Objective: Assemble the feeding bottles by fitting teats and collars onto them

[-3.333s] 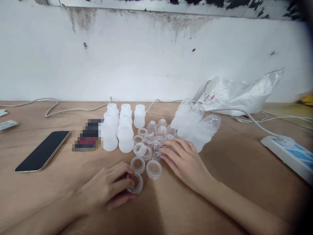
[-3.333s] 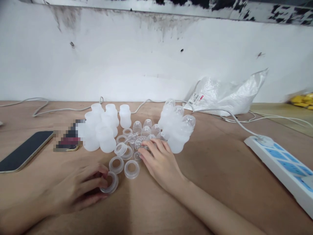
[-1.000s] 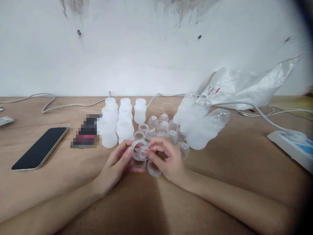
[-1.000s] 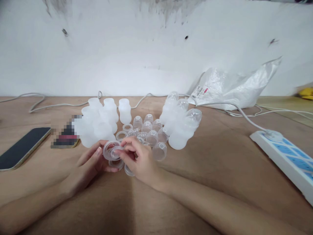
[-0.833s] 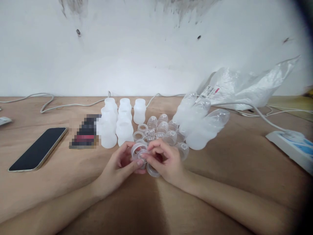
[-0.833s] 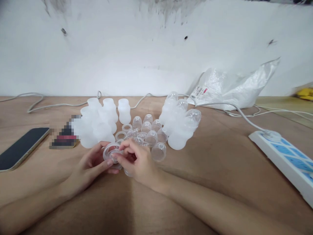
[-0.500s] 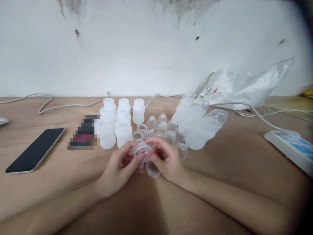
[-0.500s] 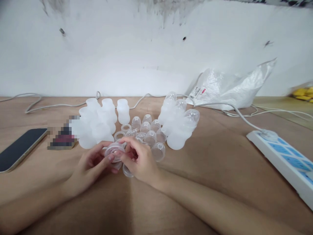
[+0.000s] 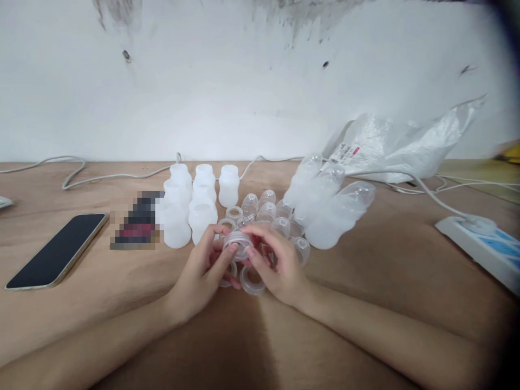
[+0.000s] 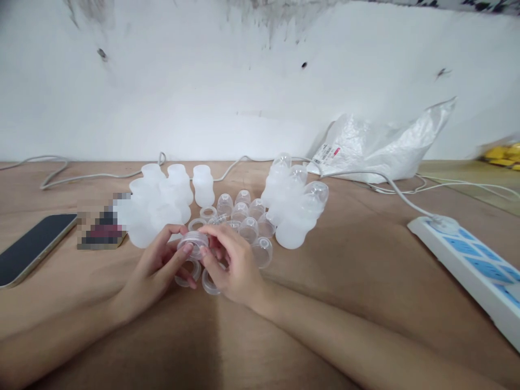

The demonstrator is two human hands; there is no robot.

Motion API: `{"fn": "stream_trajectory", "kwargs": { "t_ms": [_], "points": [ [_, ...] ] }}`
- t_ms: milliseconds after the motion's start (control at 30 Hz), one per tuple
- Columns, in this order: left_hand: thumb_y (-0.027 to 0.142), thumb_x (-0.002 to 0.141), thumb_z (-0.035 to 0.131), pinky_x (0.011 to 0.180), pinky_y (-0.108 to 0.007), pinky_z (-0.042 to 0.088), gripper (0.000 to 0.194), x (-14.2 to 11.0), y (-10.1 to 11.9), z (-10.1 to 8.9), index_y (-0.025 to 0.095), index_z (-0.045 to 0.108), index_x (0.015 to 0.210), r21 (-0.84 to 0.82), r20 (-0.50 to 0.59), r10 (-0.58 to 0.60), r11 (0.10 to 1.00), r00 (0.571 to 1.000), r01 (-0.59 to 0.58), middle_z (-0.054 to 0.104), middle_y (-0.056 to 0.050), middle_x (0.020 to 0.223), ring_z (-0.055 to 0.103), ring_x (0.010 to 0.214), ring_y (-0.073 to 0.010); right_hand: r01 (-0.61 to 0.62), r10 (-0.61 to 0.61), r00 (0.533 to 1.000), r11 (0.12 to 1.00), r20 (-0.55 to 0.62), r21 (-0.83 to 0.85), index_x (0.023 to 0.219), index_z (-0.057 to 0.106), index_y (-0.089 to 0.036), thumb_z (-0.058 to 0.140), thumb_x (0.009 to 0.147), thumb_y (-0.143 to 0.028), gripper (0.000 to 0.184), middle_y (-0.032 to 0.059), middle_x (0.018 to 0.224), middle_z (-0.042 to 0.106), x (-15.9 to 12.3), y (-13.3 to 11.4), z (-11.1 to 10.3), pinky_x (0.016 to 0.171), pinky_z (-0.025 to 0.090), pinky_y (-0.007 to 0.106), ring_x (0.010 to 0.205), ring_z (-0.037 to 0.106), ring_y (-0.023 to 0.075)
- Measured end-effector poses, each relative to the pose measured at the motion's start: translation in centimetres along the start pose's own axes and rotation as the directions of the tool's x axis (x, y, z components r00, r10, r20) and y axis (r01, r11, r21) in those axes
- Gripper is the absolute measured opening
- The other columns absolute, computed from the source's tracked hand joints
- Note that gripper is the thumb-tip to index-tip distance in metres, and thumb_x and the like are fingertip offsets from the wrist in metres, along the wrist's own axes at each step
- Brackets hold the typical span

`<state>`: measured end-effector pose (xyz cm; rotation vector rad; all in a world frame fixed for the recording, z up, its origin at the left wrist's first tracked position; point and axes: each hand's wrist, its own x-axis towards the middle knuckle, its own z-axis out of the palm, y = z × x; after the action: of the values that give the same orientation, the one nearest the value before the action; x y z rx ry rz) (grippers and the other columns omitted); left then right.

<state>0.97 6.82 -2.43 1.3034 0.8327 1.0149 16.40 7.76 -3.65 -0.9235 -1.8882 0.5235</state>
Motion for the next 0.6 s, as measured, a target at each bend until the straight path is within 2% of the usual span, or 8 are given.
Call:
{"fn": "stream_trajectory", "kwargs": {
  "t_ms": [133,267,400,500,600],
  "points": [
    [0.03,0.084,0.052,0.049,-0.018,0.053,0.02,-0.25,-0.32,-0.07,0.022,0.041,0.098,0.003,0.023,0.038,0.999,0.999,-0.039,0.059,0.004,0.074,0.058,0.054,-0.0074,0.029,-0.03,0.999,0.998,-0.018,-0.048,0.104,0.052,-0.018,0.044,0.086,-0.021,0.02,0.0042,0.084,0.057,-0.16,0.09,0.15,0.056,0.044,0.023,0.07,0.053,0.0124],
    [0.03,0.08,0.057,0.045,-0.016,0.051,0.025,-0.36,-0.32,-0.26,0.02,0.049,0.102,0.102,-0.018,0.057,0.993,0.998,-0.055,0.061,0.001,0.074,0.059,0.064,-0.0113,0.028,-0.029,0.999,0.999,-0.026,-0.039,0.102,0.049,-0.018,0.043,0.086,-0.018,0.017,0.003,0.085,0.056,-0.3,0.27,0.3,0.06,0.045,0.023,0.069,0.053,0.0111],
    [0.031,0.077,0.061,0.041,-0.014,0.046,0.027,-0.46,-0.18,-0.39,0.018,0.056,0.1,0.191,-0.055,0.051,0.981,0.997,-0.04,0.061,0.001,0.07,0.058,0.059,-0.0105,0.041,-0.041,0.999,0.998,-0.005,-0.056,0.096,0.047,-0.017,0.041,0.086,-0.017,0.012,0.0023,0.08,0.054,-0.36,0.3,0.3,0.06,0.044,0.023,0.067,0.052,0.0111],
    [0.033,0.08,0.058,0.04,-0.013,0.043,0.026,-0.56,-0.11,-0.41,0.019,0.057,0.102,0.205,-0.05,0.024,0.979,0.998,-0.014,0.062,0.002,0.067,0.058,0.057,-0.0095,0.07,-0.068,0.997,0.995,0.019,-0.072,0.096,0.046,-0.016,0.039,0.086,-0.017,0.012,0.003,0.081,0.054,-0.31,0.21,0.22,0.06,0.043,0.024,0.069,0.052,0.0117],
    [0.036,0.083,0.052,0.039,-0.012,0.04,0.028,-0.65,0.0,-0.38,0.019,0.056,0.106,0.273,-0.048,0.038,0.962,0.998,-0.024,0.059,0.004,0.058,0.054,0.049,-0.0074,0.023,-0.022,0.999,0.999,0.04,-0.028,0.095,0.045,-0.017,0.04,0.086,-0.018,0.011,0.0008,0.075,0.053,-0.17,-0.02,0.12,0.053,0.04,0.021,0.06,0.049,0.0098]
  ]
}}
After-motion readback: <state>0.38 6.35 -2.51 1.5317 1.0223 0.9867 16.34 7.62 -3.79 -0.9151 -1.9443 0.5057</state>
